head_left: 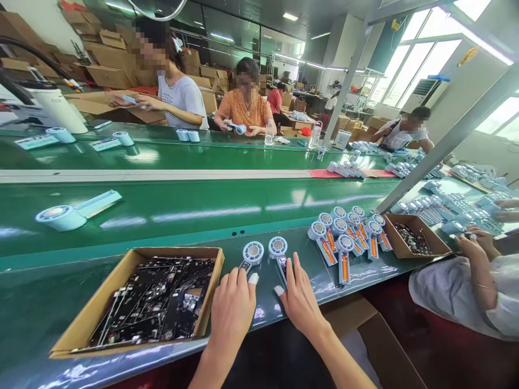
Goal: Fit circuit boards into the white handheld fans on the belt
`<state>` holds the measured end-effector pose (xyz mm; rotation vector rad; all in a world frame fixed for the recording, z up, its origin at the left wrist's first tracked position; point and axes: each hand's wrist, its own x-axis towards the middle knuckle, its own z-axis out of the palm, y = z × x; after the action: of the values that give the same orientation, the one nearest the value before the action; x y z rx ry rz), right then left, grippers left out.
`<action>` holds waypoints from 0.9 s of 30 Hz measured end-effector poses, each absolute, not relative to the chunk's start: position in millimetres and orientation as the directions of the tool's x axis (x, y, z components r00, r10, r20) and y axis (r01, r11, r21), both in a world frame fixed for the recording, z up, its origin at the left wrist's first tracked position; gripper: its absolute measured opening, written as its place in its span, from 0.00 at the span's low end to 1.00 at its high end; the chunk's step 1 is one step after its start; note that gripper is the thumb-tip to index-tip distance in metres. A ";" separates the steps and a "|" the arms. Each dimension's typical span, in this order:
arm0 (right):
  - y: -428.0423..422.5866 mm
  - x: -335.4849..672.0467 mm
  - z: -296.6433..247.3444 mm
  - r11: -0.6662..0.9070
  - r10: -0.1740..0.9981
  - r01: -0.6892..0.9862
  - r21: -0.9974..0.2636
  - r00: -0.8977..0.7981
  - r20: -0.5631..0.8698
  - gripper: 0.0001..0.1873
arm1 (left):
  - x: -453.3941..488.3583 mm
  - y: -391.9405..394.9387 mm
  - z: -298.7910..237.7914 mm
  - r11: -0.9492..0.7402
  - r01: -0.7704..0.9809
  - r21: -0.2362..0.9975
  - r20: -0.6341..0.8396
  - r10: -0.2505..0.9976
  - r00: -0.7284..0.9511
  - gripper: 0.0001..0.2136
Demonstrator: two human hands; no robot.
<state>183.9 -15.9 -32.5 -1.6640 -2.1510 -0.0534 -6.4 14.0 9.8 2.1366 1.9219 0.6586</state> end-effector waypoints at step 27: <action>248.8 123.8 29.4 0.068 0.981 0.984 -0.165 -0.036 0.193 0.17 | 4.6 17.2 -31.4 -0.164 0.224 0.961 0.211 0.956 -0.203 0.23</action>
<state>123.8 248.8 29.4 -1.9857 -2.0933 -0.0194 4.6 17.2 -31.4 1.3935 1.4395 1.4201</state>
